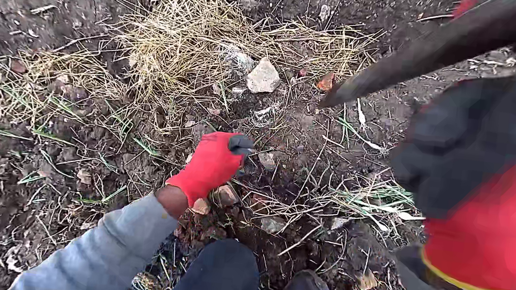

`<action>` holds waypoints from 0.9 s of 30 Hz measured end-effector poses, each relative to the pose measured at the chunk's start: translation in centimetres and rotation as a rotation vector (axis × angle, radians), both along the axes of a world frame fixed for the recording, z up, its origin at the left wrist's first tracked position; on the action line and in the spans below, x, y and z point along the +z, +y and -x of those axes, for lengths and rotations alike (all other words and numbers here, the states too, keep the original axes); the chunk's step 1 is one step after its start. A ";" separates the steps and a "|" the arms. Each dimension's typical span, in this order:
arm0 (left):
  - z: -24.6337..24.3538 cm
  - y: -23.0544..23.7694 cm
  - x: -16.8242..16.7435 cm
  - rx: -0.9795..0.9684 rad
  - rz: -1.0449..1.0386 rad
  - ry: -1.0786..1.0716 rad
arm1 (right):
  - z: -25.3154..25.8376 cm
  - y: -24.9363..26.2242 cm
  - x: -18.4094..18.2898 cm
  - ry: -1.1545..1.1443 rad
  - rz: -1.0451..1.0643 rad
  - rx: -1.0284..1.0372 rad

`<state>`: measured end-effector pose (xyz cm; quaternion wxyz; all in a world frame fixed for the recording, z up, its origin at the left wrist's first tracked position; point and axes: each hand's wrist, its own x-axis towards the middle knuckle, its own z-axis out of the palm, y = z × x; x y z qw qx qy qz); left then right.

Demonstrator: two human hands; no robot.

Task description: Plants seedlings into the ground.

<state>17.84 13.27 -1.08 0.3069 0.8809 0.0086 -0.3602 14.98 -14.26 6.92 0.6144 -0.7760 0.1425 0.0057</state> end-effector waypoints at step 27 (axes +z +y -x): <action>-6.2 -26.7 -11.0 -0.880 -0.108 -0.278 | 11.2 -0.6 -11.4 0.443 0.054 -0.107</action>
